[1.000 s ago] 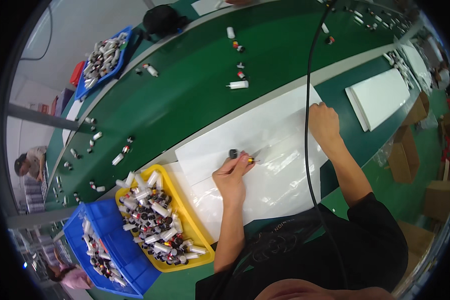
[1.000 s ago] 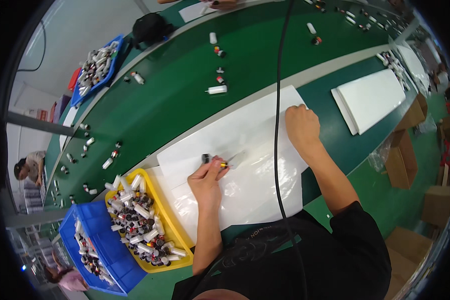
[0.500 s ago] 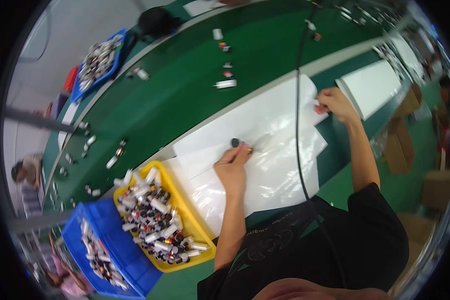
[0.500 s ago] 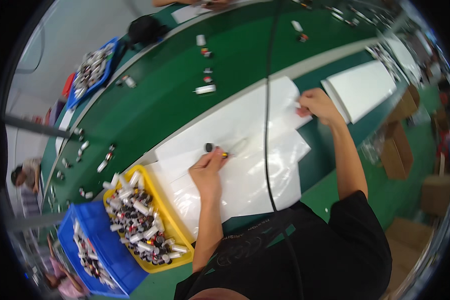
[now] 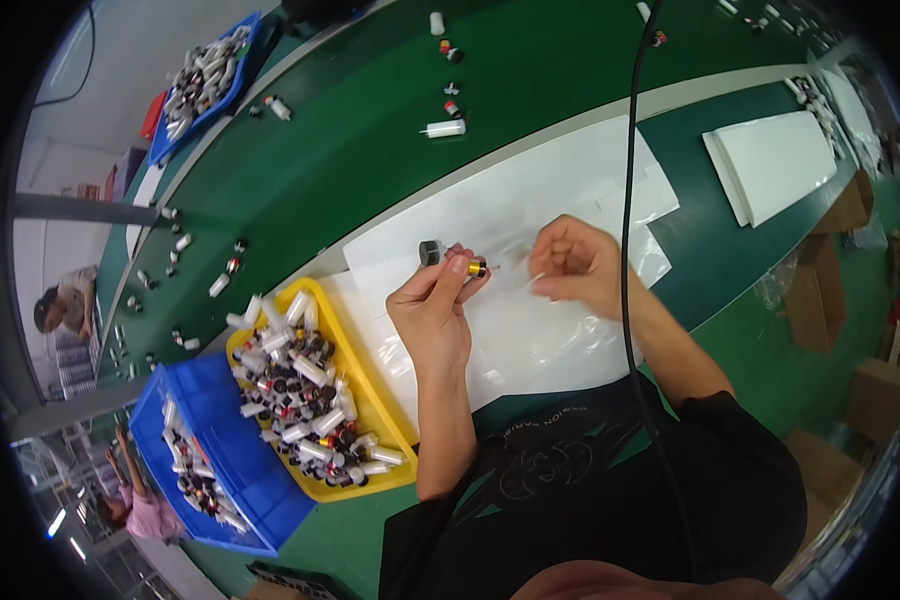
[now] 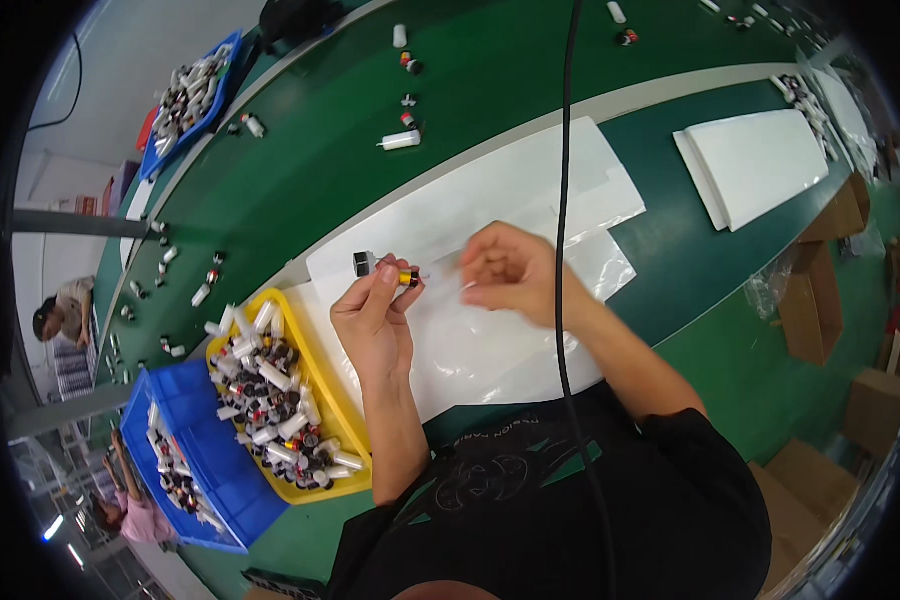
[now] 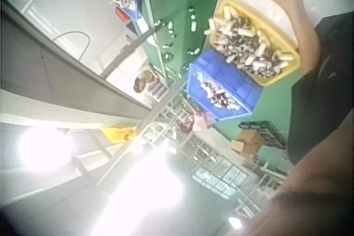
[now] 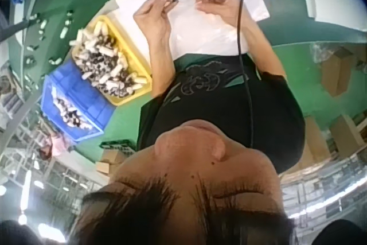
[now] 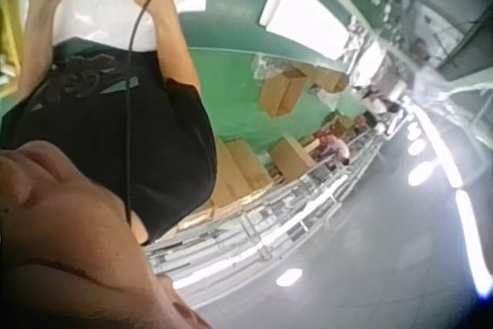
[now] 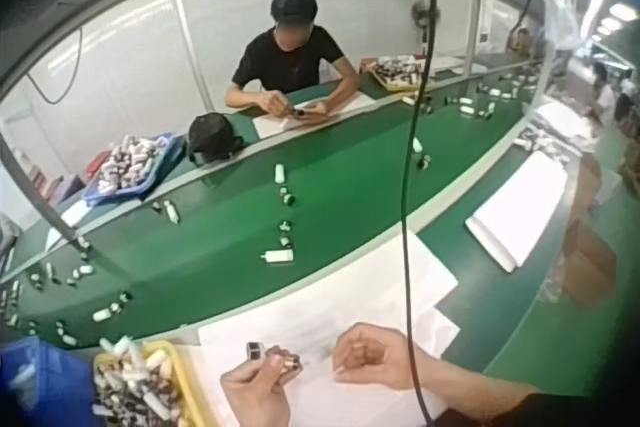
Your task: The person assembles small plastic components by hand, taking assembly parts from storage bins and putting them together to form markers or valves.
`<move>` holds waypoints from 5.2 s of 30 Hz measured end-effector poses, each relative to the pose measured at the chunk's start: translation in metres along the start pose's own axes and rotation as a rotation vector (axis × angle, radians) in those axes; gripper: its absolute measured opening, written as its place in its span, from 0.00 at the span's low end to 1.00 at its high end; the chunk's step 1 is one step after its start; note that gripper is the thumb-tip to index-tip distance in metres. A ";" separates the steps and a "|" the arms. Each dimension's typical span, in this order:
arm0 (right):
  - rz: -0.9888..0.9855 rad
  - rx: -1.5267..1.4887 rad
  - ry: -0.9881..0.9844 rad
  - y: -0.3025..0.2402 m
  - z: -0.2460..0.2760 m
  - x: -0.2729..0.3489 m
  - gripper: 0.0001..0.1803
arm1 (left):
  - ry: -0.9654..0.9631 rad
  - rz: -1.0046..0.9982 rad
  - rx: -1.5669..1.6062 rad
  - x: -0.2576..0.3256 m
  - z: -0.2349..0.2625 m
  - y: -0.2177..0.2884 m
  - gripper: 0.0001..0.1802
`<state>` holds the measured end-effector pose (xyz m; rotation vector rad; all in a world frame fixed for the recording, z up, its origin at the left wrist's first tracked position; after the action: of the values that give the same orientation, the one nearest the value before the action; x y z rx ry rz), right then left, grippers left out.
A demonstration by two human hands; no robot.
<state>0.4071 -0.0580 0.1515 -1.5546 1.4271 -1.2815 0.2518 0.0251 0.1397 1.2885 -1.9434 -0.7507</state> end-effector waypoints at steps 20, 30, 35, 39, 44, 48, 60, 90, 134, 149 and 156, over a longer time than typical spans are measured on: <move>0.774 0.862 0.061 -0.093 -0.081 0.008 0.25 | -0.142 -0.176 -0.082 0.030 -0.005 0.045 0.09; 0.536 0.660 0.044 -0.100 -0.065 0.000 0.25 | -0.425 -0.193 0.023 0.041 -0.015 0.056 0.17; 0.074 0.566 -0.432 -0.072 -0.066 -0.019 0.18 | -0.552 -0.036 -0.154 0.047 -0.037 0.052 0.19; 0.182 0.771 -0.560 -0.078 -0.063 -0.035 0.10 | -0.511 0.003 -0.245 0.043 -0.040 0.049 0.22; 0.392 1.330 0.135 -0.071 -0.011 -0.131 0.14 | 0.071 -0.401 -0.460 -0.043 0.017 0.100 0.19; 0.346 1.543 0.117 -0.046 -0.058 -0.176 0.21 | 0.373 -0.625 -0.780 -0.084 0.076 0.139 0.21; 0.179 1.079 0.097 -0.039 -0.025 -0.167 0.17 | 0.043 0.079 -0.193 -0.059 0.028 -0.001 0.20; 0.685 0.761 0.408 -0.055 -0.038 0.008 0.13 | -0.170 0.137 0.261 0.008 -0.016 -0.007 0.14; -0.066 2.186 0.535 -0.032 0.066 -0.028 0.04 | -0.104 0.270 -0.442 0.009 -0.001 -0.054 0.10; 0.201 -0.259 0.212 -0.008 0.102 0.022 0.04 | -0.003 0.329 -0.225 0.006 0.003 -0.043 0.08; 0.393 0.700 0.081 -0.053 -0.025 0.014 0.24 | -0.071 0.235 -0.178 0.009 -0.004 -0.025 0.04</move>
<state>0.3998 -0.0584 0.2109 -0.7273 1.0800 -1.3956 0.2659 0.0078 0.1247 0.9202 -1.9913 -0.8371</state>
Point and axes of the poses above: each hand's wrist, its own x-axis away from the middle knuckle, its own z-axis out of the back of the hand, y = z × x, the point moved 8 cm from there along -x, towards the middle knuckle, and after that the axes turned 7 degrees about x, right-handed, at the moved point
